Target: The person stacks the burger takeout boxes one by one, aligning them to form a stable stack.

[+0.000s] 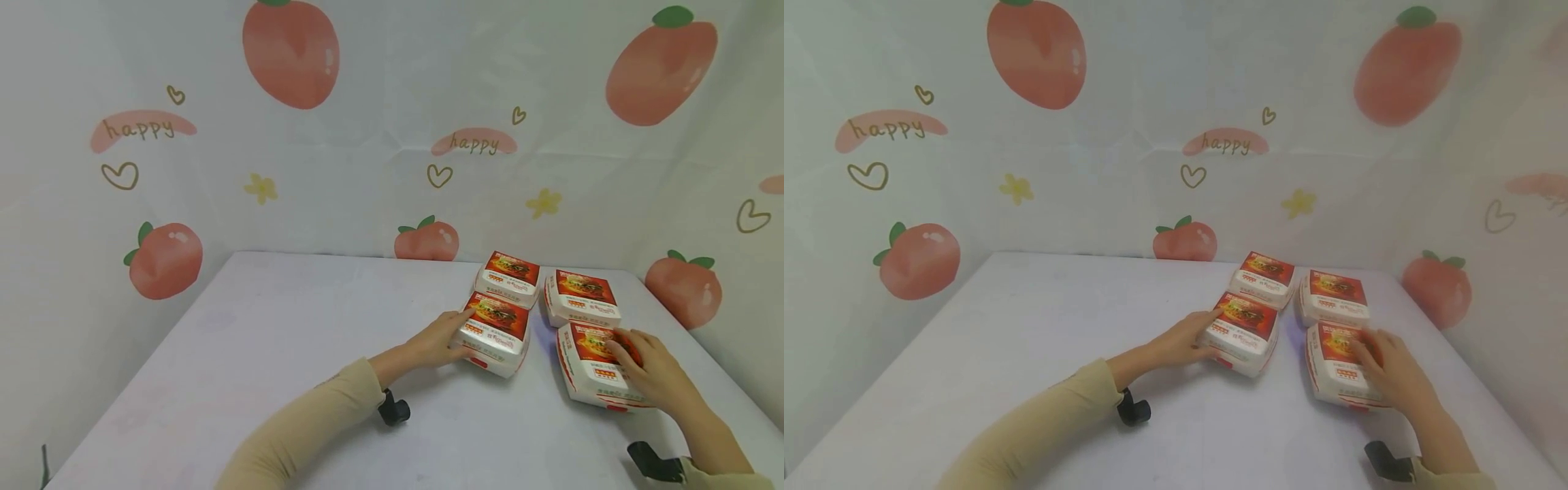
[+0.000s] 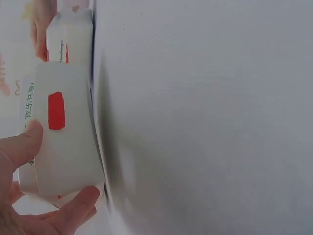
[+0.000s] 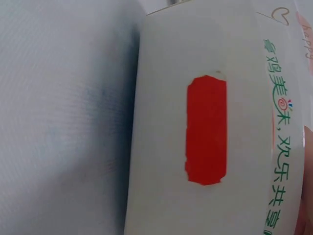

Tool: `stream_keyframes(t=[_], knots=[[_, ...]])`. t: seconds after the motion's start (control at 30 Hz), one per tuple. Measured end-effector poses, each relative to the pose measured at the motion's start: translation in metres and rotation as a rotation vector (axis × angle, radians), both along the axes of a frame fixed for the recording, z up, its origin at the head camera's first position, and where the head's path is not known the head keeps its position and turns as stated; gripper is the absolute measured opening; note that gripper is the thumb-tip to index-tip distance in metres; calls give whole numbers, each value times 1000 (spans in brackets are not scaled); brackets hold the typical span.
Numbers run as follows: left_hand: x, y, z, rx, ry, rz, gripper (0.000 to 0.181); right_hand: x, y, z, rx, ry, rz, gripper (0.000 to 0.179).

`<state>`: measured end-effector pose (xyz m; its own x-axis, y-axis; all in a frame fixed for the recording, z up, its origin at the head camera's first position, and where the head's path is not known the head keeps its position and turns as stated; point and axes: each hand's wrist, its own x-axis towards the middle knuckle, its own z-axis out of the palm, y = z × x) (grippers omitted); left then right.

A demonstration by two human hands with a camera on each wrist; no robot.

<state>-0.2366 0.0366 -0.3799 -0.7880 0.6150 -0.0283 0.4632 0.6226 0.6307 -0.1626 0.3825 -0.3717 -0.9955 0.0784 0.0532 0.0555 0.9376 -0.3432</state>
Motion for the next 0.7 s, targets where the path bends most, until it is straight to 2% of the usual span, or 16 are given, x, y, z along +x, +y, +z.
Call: stream_keyframes(t=[0.23, 0.4, 0.7], knots=[[2, -25, 10, 75, -30, 29, 77, 0, 2, -4, 5, -8, -3, 72], [2, -45, 16, 105, -17, 62, 77, 0, 1, -4, 4, -7, -3, 72], [6, -83, 14, 158, 34, 143, 76, -2, -1, -3, 0, -15, -9, 72]])
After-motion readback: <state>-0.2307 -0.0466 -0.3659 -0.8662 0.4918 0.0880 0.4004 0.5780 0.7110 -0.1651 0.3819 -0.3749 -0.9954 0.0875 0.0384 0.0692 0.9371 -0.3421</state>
